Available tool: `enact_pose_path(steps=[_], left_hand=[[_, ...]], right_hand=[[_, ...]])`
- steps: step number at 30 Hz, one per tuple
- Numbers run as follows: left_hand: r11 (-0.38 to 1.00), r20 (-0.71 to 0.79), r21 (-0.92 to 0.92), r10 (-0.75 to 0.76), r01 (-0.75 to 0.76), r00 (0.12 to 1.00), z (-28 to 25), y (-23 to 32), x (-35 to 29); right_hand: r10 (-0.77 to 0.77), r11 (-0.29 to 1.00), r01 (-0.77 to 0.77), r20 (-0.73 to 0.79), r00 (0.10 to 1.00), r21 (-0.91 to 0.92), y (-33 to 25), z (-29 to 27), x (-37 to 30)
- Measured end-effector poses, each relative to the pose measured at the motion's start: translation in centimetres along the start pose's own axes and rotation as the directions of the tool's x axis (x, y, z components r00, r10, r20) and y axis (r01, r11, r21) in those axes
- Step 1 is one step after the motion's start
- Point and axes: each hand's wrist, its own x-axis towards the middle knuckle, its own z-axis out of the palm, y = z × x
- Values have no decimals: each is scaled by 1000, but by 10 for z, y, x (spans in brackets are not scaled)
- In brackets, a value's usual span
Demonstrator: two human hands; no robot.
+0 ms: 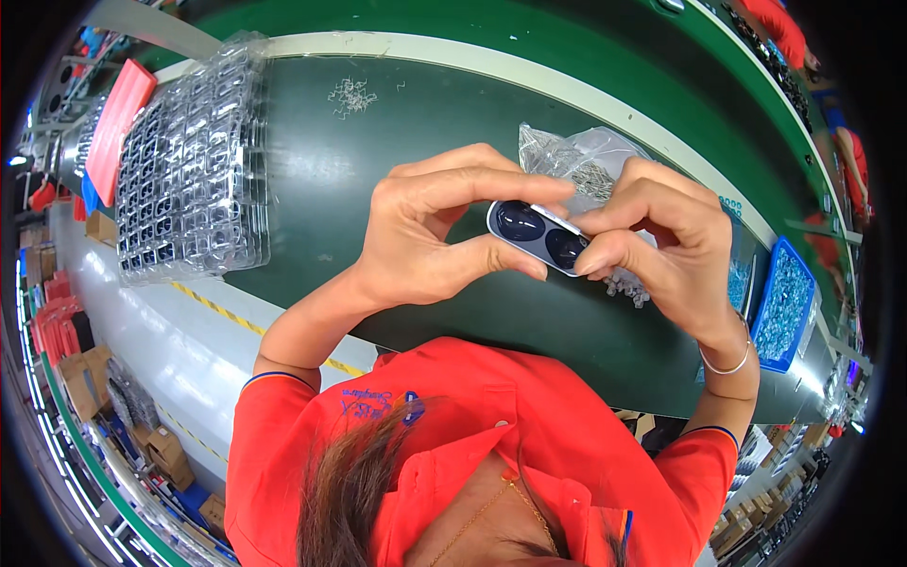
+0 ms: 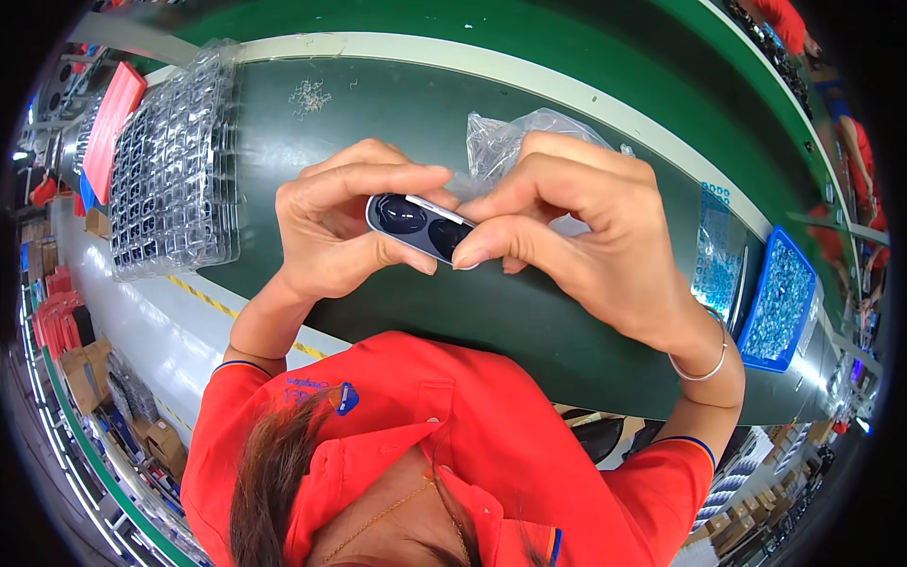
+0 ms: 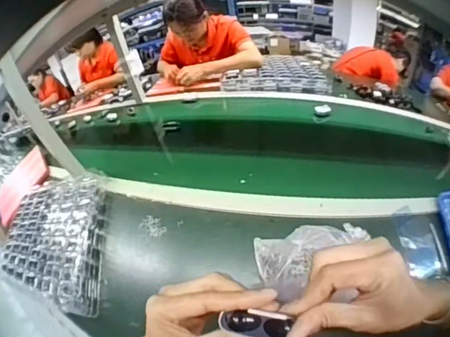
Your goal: The person assembles small electronic components by hand, placing small blue parts into a plastic housing on a production line.
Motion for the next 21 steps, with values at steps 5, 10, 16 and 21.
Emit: enact_pose_path(steps=[5,10,16,21], left_hand=[[995,57,88,42,-47,997,-1,-3,0],[982,75,181,37,-50,997,-2,-4,-1],[990,74,134,39,-49,996,-3,-8,2],[995,68,97,-6,-1,998,-4,-7,6]], right_hand=[[38,995,-35,28,999,-97,1,2,-1],[7,943,9,47,999,-332,2,3,-1],[-46,927,47,11,999,-371,2,7,1],[-74,931,58,-32,997,-359,2,7,3]])
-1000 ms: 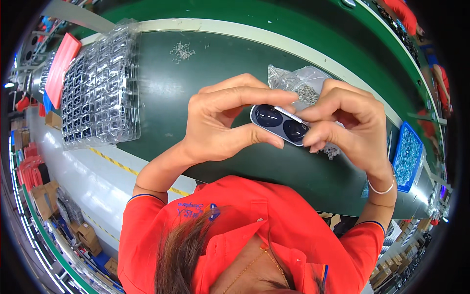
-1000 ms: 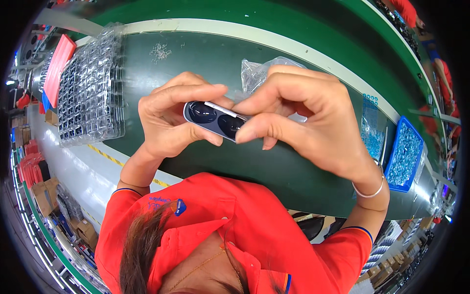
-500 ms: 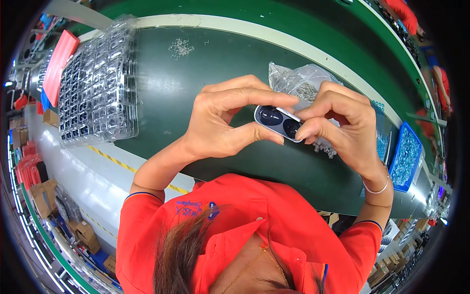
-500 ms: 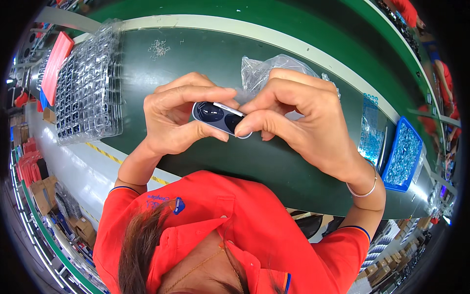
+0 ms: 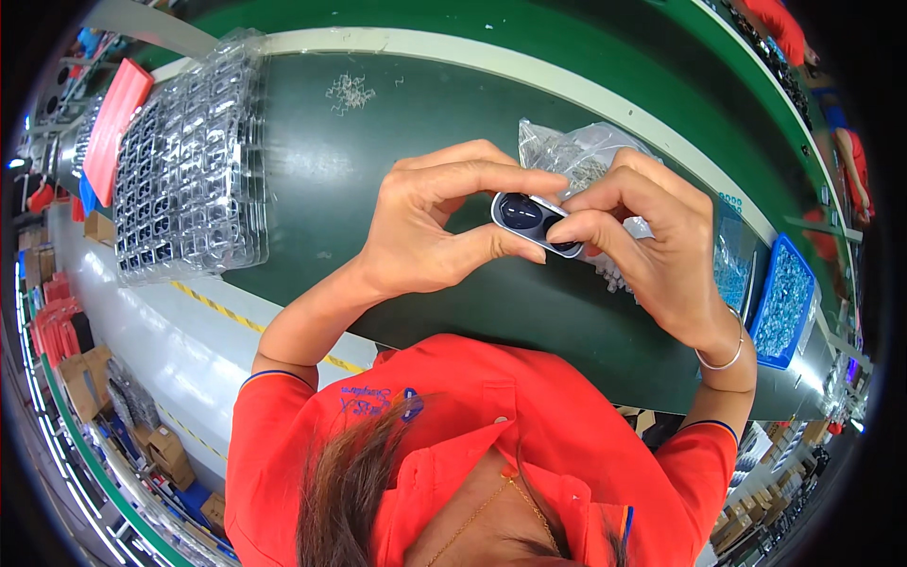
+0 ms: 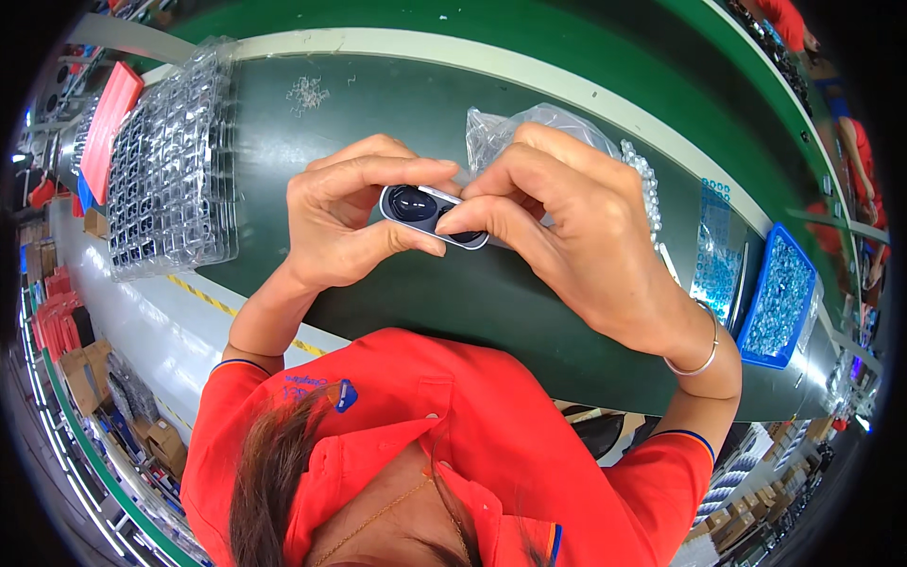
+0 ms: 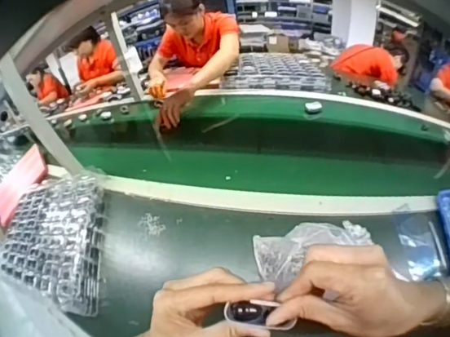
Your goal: The person assembles small electronic components by hand, placing small blue parts into a plastic housing on a production line.
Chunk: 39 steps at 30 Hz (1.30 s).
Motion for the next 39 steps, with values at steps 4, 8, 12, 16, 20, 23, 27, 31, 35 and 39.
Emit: enact_pose_path(steps=[4,8,12,16,20,23,27,31,35,39], left_hand=[[992,-23,-87,-89,87,996,5,-7,-4],[988,-29,-113,-107,103,994,2,-11,0],[970,-39,-203,-144,133,989,5,-20,13],[970,-122,-173,-194,172,973,-11,-32,61],[982,-280,51,-161,182,947,-43,-94,163],[864,-394,456,-18,212,919,-51,-171,234],[804,-430,541,14,246,903,-91,-268,267],[516,-361,815,95,264,928,-132,-285,248],[392,-94,919,125,38,988,-132,-188,231],[461,86,868,221,-182,971,-154,-74,157]], right_hand=[[25,998,-25,7,1000,50,11,4,1],[34,995,-34,0,999,92,16,5,6],[38,993,-37,-1,999,114,24,-7,12],[188,974,-186,-5,982,133,30,-30,20],[15,847,135,278,960,-513,54,-33,2],[89,680,182,326,941,-710,66,-13,-13],[-32,665,312,391,920,-679,66,-1,-6],[-50,766,318,440,896,-559,55,1,-4],[0,629,315,405,914,-711,35,-7,-18],[65,631,254,376,924,-733,45,-6,-21]])
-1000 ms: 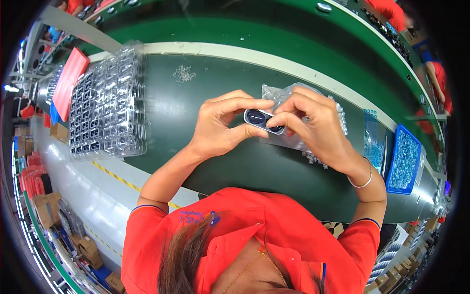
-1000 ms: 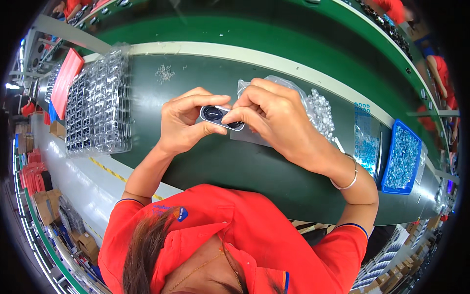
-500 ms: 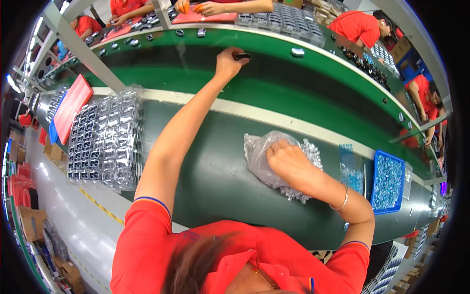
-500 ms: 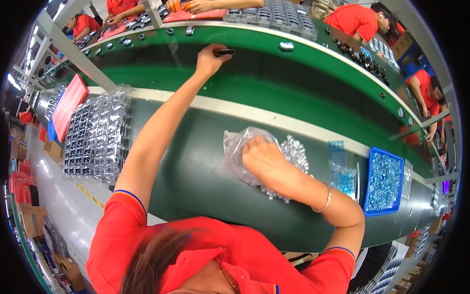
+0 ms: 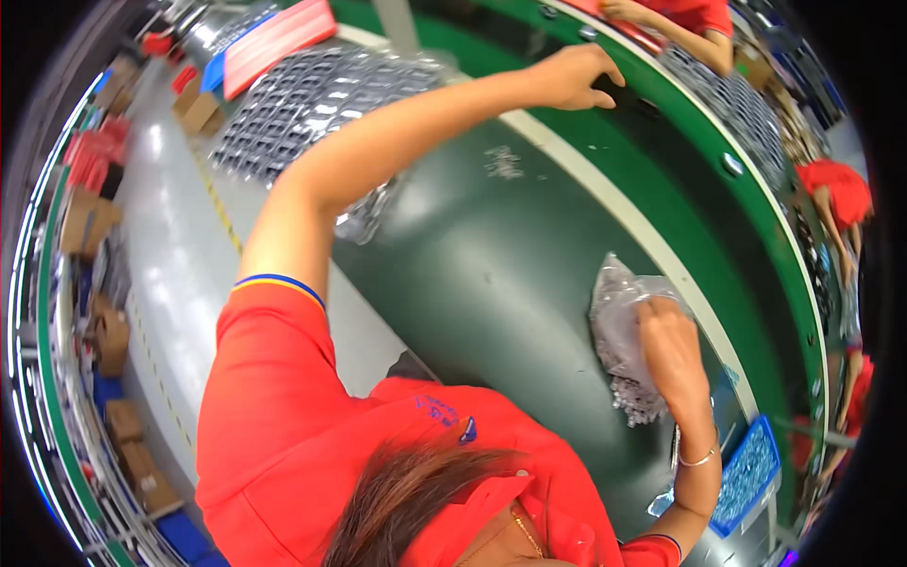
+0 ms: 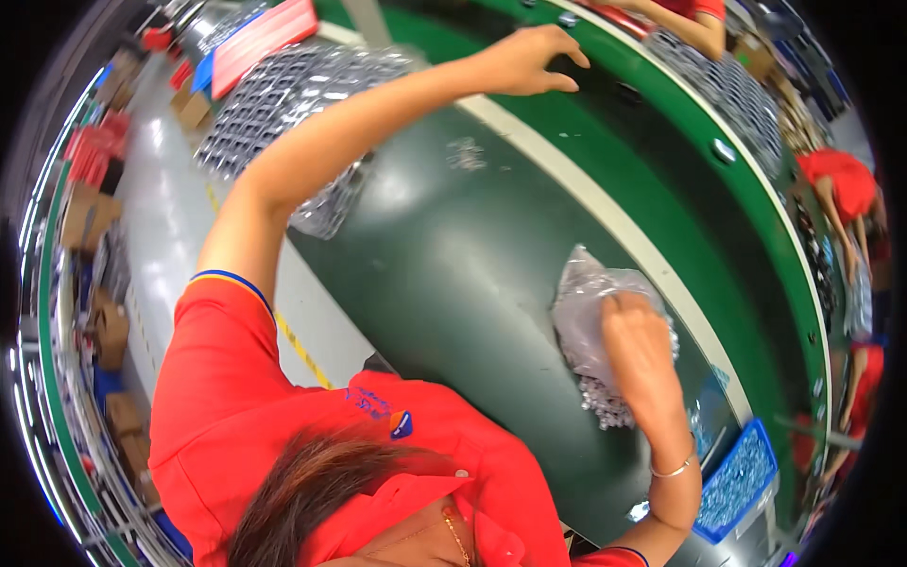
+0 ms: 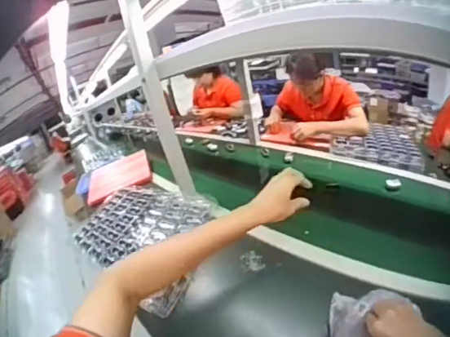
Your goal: The person assembles small electronic components by hand, placing small blue parts into a plastic housing on a production line.
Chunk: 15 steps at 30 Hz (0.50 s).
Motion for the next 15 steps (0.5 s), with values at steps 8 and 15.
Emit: enact_pose_path(steps=[8,15], left_hand=[[803,180,270,-585,532,791,-241,-27,-230],[842,324,319,-528,434,785,-270,-27,-326]], right_hand=[[16,1000,-16,-13,1000,-10,-11,-4,-7],[-27,982,33,35,999,-184,-10,-3,-12]])
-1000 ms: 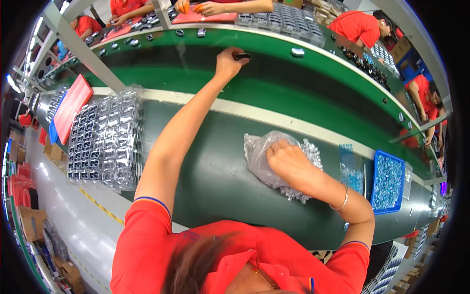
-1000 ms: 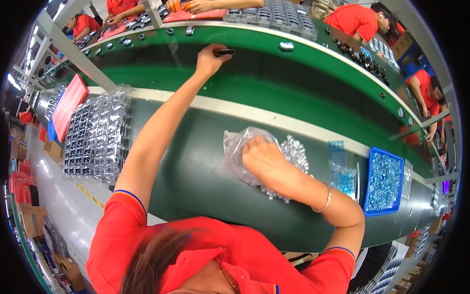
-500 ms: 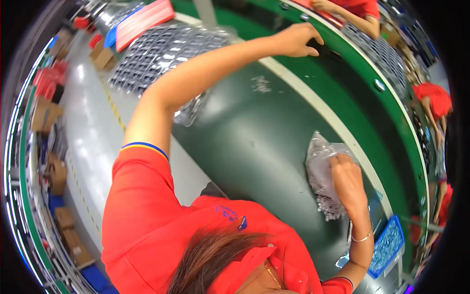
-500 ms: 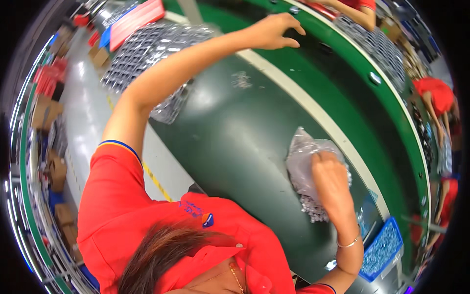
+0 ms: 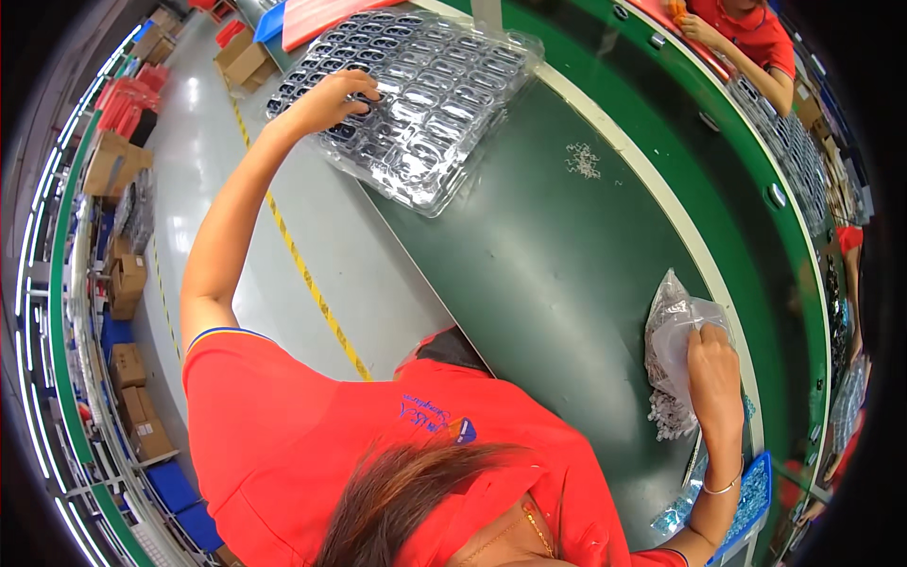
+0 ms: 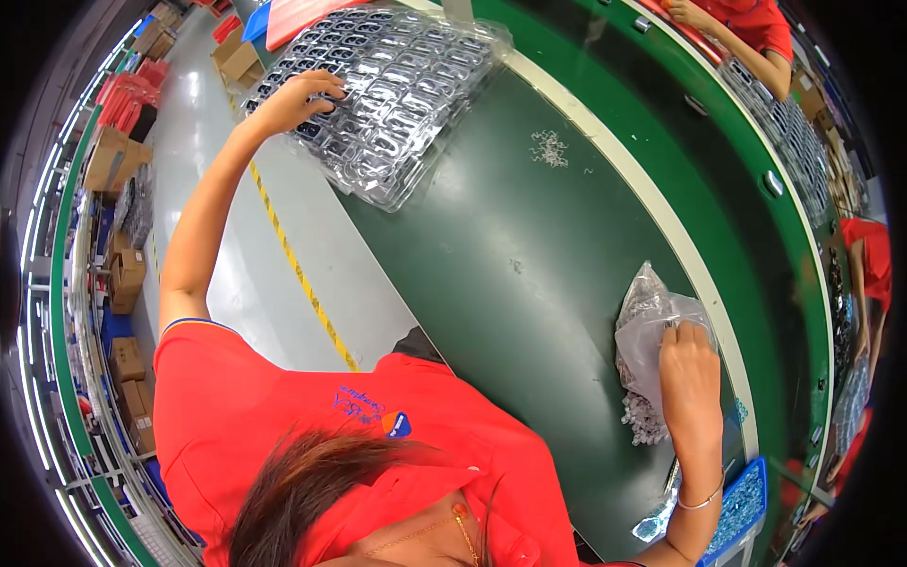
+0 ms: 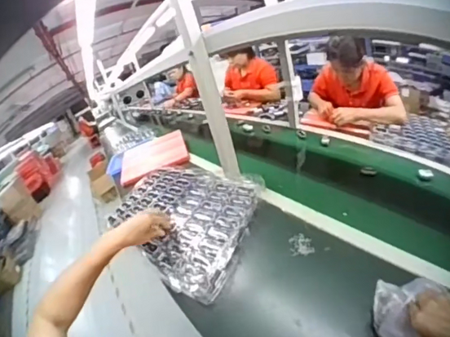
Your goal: The person assembles small electronic components by hand, placing small blue parts into a plastic housing on a production line.
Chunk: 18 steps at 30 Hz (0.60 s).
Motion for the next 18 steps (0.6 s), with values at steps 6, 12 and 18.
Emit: enact_pose_path(steps=[6,12,18], left_hand=[[978,2,171,117,-116,993,6,-16,5],[999,80,-21,46,-45,996,-12,-14,8],[995,-50,-86,48,-52,998,-1,-23,6]], right_hand=[[80,990,-75,36,996,-120,-7,-4,-1],[87,987,-95,-61,994,-131,-18,-18,5],[-4,999,2,-41,999,-55,-14,-6,-1]])
